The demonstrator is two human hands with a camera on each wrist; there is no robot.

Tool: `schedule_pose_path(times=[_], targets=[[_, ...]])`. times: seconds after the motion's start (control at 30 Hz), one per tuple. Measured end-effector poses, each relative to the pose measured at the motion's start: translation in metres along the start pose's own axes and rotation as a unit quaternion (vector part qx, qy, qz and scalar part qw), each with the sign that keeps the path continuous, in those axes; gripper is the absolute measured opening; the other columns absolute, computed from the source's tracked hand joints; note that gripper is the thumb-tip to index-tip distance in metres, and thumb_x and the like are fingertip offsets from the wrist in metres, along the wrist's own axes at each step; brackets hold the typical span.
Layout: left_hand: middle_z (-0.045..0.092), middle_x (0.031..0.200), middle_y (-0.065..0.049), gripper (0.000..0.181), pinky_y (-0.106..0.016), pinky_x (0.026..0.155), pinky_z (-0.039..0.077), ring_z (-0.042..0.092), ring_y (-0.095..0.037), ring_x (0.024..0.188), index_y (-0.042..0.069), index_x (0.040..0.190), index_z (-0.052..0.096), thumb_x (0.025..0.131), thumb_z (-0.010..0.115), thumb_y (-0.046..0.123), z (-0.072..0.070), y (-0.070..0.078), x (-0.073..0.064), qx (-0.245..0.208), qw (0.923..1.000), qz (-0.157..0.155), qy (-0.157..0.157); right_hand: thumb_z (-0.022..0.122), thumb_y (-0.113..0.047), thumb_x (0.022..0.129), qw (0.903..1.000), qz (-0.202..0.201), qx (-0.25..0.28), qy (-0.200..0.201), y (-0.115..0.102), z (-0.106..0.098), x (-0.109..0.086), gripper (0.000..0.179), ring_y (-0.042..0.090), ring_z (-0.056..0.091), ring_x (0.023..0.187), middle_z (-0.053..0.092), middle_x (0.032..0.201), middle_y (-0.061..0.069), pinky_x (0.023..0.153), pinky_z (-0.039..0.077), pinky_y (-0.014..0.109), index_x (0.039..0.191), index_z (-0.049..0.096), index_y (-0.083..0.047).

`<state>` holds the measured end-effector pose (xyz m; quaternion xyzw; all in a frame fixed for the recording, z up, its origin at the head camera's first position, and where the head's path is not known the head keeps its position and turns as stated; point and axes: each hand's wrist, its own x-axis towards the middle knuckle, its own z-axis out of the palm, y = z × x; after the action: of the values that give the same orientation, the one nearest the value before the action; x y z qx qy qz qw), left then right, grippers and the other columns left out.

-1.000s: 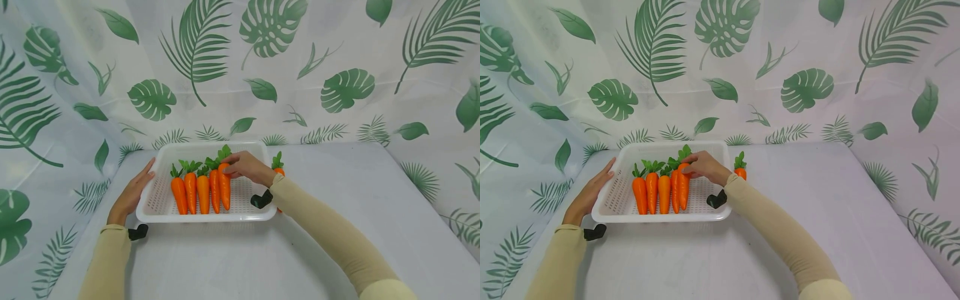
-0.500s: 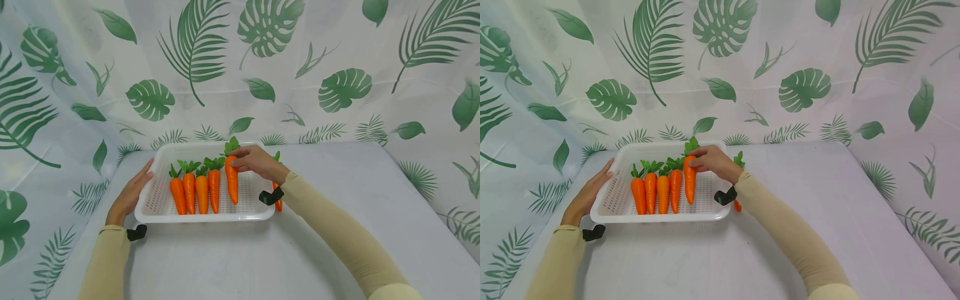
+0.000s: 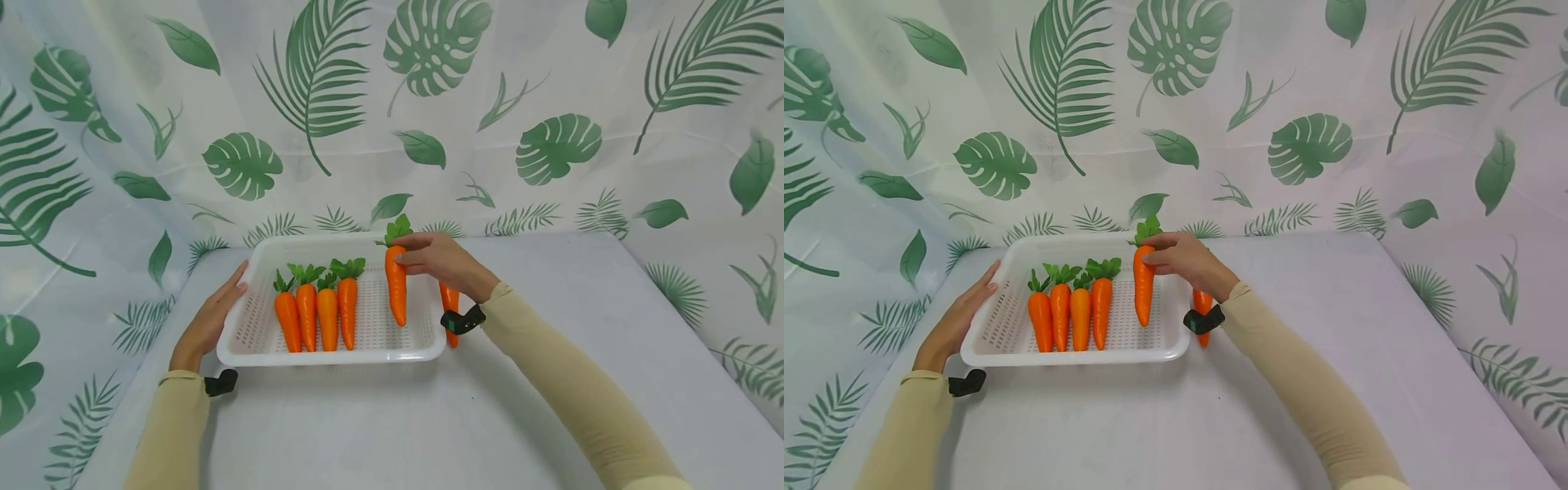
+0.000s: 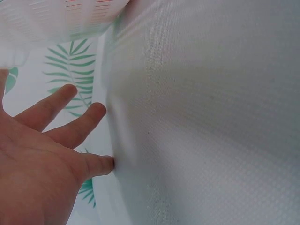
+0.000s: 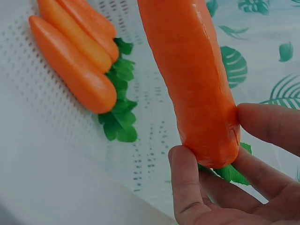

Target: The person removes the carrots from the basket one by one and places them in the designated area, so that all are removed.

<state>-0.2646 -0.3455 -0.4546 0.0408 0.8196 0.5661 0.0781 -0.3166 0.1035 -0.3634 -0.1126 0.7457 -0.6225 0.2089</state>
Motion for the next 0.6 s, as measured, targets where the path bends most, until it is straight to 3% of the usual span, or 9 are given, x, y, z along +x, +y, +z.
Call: schedule_pose_path(times=[0.23, 0.43, 0.6], targets=[[0.017, 0.178, -0.011, 0.066, -0.023, 0.09, 0.053, 0.043, -0.043, 0.142, 0.042, 0.172, 0.005, 0.116, 0.038, 0.052, 0.0, 0.002, 0.0, -0.002, 1.0, -0.001, -0.002, 0.068, -0.01, 0.105, 0.9998, -0.004, 0.018, 0.006, 0.002, -0.015, -0.01, 0.049, 0.035, 0.063, 0.127, 0.059, 0.149, 0.018, 0.108, 0.051, 0.044, 0.151, 0.058, 0.002], [0.017, 0.178, -0.011, 0.068, -0.023, 0.091, 0.053, 0.044, -0.041, 0.14, 0.041, 0.172, 0.005, 0.115, 0.039, 0.054, 0.001, 0.002, 0.0, -0.001, 1.0, 0.0, -0.002, 0.067, -0.012, 0.105, 0.9997, -0.011, 0.018, 0.015, 0.006, -0.029, -0.02, 0.05, 0.034, 0.063, 0.126, 0.058, 0.149, 0.018, 0.111, 0.048, 0.048, 0.152, 0.057, 0.002], [0.017, 0.178, -0.01, 0.068, -0.023, 0.091, 0.053, 0.043, -0.042, 0.142, 0.041, 0.172, 0.005, 0.114, 0.039, 0.055, 0.0, 0.003, 0.001, -0.003, 1.0, -0.002, -0.003, 0.066, -0.009, 0.105, 0.999, -0.021, 0.034, 0.02, 0.012, -0.04, -0.027, 0.051, 0.032, 0.063, 0.122, 0.057, 0.149, 0.022, 0.107, 0.052, 0.04, 0.153, 0.054, 0.005]])
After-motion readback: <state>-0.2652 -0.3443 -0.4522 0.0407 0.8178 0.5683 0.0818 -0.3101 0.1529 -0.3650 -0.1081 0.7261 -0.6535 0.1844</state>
